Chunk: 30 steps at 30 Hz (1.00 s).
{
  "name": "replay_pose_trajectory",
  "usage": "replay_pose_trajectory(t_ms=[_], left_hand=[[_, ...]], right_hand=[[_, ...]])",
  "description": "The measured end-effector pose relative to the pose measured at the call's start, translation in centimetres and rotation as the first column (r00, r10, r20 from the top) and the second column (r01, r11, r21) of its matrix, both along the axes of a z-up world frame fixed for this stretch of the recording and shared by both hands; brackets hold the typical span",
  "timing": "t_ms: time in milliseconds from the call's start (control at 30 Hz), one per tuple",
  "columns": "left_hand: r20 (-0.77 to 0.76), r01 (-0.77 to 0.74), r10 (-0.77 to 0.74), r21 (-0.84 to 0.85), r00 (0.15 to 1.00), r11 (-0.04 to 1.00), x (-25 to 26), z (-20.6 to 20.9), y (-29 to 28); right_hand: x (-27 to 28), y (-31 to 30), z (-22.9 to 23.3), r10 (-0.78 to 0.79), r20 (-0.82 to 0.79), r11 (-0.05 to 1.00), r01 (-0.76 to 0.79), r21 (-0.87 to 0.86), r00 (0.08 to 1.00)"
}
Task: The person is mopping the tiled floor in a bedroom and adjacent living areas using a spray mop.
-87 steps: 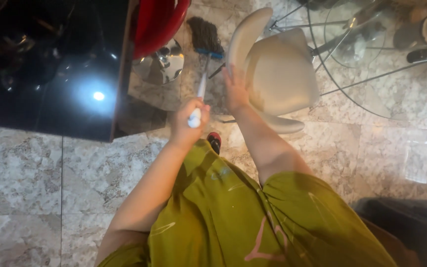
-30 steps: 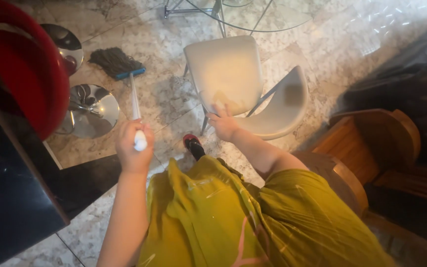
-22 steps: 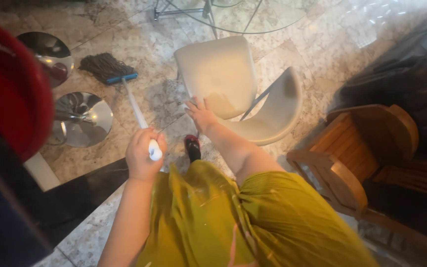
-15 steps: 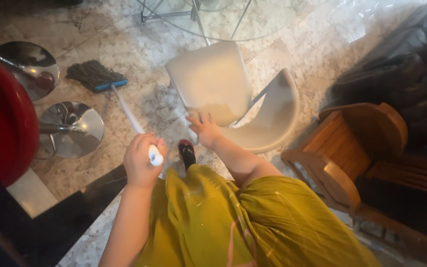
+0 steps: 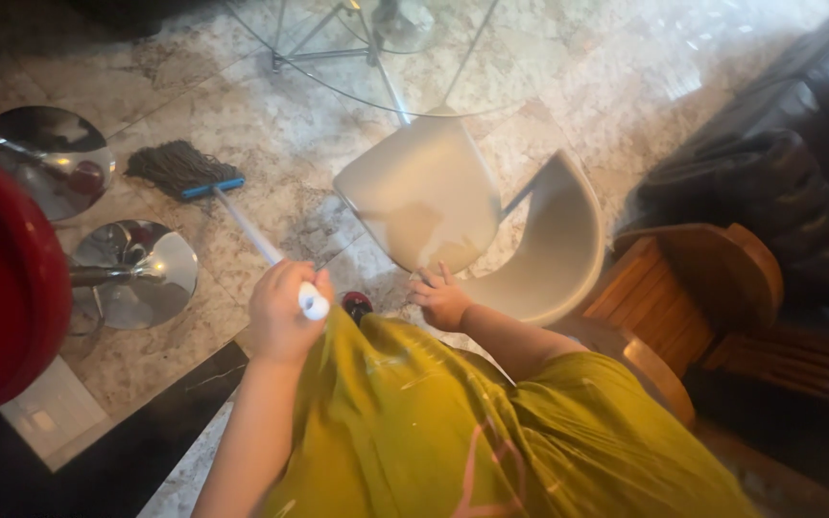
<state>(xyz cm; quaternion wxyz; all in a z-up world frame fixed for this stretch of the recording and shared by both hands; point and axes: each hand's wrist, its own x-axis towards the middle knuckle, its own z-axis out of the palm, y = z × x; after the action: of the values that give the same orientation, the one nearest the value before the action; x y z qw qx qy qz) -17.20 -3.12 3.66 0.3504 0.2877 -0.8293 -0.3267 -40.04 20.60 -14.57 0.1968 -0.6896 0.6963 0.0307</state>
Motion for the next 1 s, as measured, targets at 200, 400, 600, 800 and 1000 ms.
replay_pose_trajectory(t_ms=[200, 400, 600, 800, 1000], left_hand=[[-0.125, -0.06, 0.073, 0.104, 0.989, 0.993, -1.4, 2.3, -1.3], [-0.298, 0.003, 0.023, 0.086, 0.954, 0.996, -0.4, 5.7, -0.9], [-0.152, 0.029, -0.031, -0.015, 0.988, 0.999, 1.0, 2.6, -2.7], [-0.02, 0.056, -0.056, 0.023, 0.998, 0.998, 1.4, -6.7, -5.2], [-0.05, 0.022, -0.021, 0.019, 0.999, 1.0, 1.1, -7.4, -15.1]], right_hand=[[2.7, -14.4, 1.8, 0.059, 0.492, 0.882, 0.186, -0.433, 0.869], [7.3, -25.2, 12.4, 0.448, 0.847, 0.889, -0.044, -0.455, 0.285], [11.0, -29.1, 6.9, 0.529, 0.715, 0.768, 0.1, -0.632, 0.458], [9.1, -34.2, -3.2, 0.547, 0.648, 0.835, -0.299, -0.462, 0.529], [12.6, -43.0, 4.5, -0.824, 0.464, 0.414, 0.212, 0.885, -0.326]])
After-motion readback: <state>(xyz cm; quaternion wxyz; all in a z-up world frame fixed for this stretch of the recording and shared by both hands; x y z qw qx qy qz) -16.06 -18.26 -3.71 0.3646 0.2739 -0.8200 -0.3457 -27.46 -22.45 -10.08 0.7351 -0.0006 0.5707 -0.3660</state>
